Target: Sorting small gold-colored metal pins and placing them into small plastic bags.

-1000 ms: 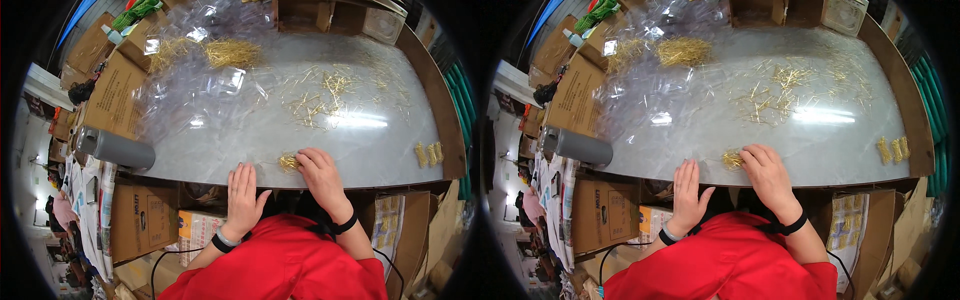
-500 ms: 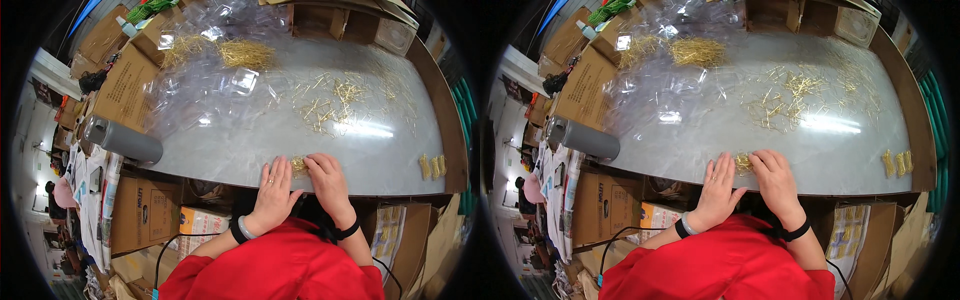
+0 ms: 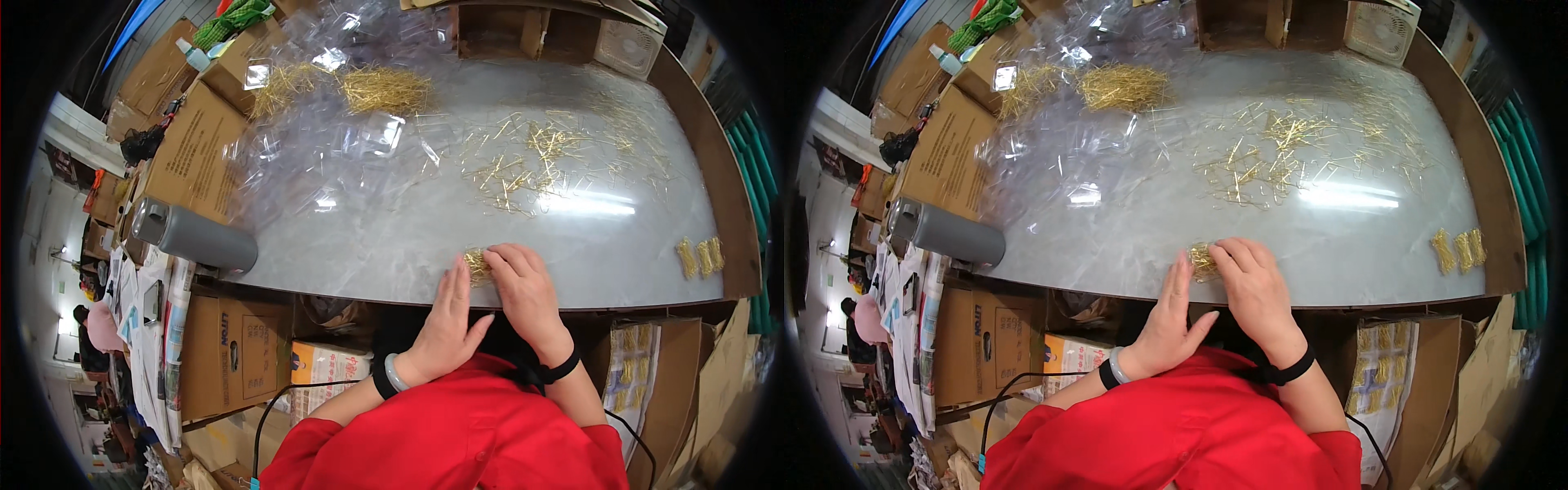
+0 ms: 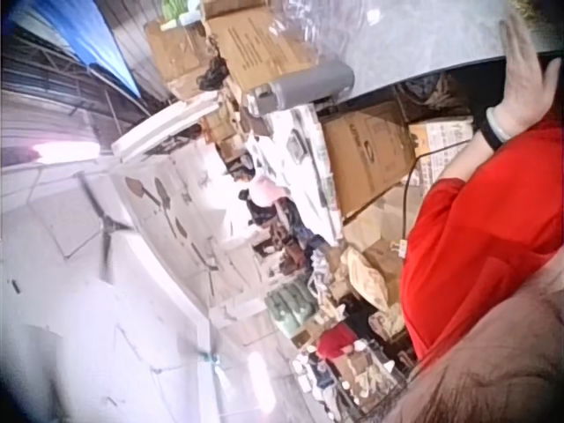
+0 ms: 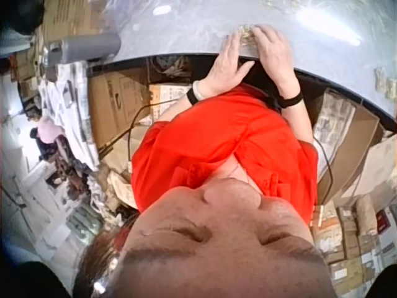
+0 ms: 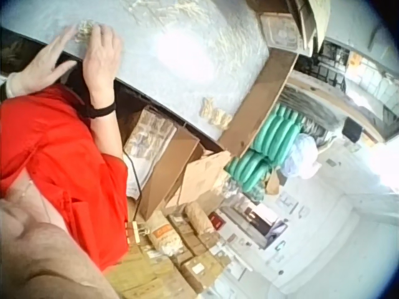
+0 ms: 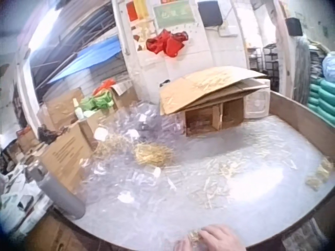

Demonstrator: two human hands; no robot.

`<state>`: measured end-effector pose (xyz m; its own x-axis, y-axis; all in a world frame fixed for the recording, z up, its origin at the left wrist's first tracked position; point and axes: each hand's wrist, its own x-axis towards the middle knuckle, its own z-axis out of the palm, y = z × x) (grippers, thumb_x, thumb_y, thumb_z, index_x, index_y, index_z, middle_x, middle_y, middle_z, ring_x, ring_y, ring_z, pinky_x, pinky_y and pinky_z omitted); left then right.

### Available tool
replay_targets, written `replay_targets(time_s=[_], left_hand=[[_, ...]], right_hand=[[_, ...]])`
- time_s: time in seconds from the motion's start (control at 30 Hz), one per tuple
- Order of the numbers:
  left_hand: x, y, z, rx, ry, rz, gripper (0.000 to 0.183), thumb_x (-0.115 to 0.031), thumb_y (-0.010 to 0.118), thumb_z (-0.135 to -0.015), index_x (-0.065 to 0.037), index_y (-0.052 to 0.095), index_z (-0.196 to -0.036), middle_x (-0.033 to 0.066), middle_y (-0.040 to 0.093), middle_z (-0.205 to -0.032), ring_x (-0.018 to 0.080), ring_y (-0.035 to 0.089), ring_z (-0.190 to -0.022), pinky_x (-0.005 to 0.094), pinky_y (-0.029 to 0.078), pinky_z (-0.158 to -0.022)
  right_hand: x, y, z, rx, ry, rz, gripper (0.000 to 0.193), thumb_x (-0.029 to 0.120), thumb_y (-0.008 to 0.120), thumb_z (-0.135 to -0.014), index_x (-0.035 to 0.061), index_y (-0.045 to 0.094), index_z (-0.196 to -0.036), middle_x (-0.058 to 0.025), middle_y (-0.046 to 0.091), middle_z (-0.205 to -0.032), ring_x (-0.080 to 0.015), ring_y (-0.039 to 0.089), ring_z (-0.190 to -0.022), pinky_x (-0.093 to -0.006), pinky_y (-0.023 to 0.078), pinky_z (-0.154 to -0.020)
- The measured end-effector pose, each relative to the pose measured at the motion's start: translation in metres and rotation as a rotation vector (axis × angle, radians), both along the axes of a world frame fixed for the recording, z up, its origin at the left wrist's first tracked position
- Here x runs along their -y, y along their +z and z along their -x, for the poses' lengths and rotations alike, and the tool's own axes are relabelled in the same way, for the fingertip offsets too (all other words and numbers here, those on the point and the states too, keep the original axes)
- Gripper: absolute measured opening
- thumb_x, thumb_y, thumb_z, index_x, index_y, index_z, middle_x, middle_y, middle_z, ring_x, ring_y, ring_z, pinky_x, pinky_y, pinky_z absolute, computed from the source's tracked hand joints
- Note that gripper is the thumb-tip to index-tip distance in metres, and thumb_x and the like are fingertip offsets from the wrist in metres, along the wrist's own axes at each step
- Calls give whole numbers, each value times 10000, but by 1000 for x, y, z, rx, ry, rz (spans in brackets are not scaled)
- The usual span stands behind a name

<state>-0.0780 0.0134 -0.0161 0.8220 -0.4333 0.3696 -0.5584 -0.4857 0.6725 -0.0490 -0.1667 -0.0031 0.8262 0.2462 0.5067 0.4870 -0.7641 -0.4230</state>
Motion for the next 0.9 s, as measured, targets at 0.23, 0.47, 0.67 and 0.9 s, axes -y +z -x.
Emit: replay_targets(time_s=[0.23, 0.47, 0.67, 0.9], left_hand=[[-39, -2, 11, 216, 120, -261, 532, -132, 753, -855, 23, 590, -1336, 213, 527, -1433, 410, 470, -1337, 567, 337, -1145], [-28, 7, 14, 187, 145, -420, 606, -298, 754, -874, 1, 572, -1368, 166, 507, -1465, 389, 401, -1382, 624, 260, -1157], [-22, 5, -5, 173, 87, -473, 718, -380, 743, -877, 27, 512, -1421, 177, 438, -1536, 411, 349, -1435, 675, 206, -1149], [-20, 4, -5, 138, 39, -534, 931, -403, 780, -824, 82, 359, -1499, 249, 329, -1589, 409, 279, -1500, 692, 161, -1162]], right_hand=[[0, -3, 0, -13, -3, -13, 376, -14, 599, -811, 30, 642, -1182, -94, 644, -1192, -304, 595, -1148, -410, 490, -997], [0, -2, 0, -9, 9, -5, 388, -22, 596, -803, 29, 640, -1185, -96, 644, -1193, -303, 593, -1151, -409, 493, -995], [-1, -1, -1, -5, 8, -6, 401, -31, 583, -803, 29, 632, -1196, -96, 646, -1188, -299, 596, -1147, -405, 495, -993], [1, 10, 4, -107, 45, -15, 477, 189, 732, -840, 28, 592, -1266, -109, 597, -1278, -332, 546, -1208, -443, 448, -1034]])
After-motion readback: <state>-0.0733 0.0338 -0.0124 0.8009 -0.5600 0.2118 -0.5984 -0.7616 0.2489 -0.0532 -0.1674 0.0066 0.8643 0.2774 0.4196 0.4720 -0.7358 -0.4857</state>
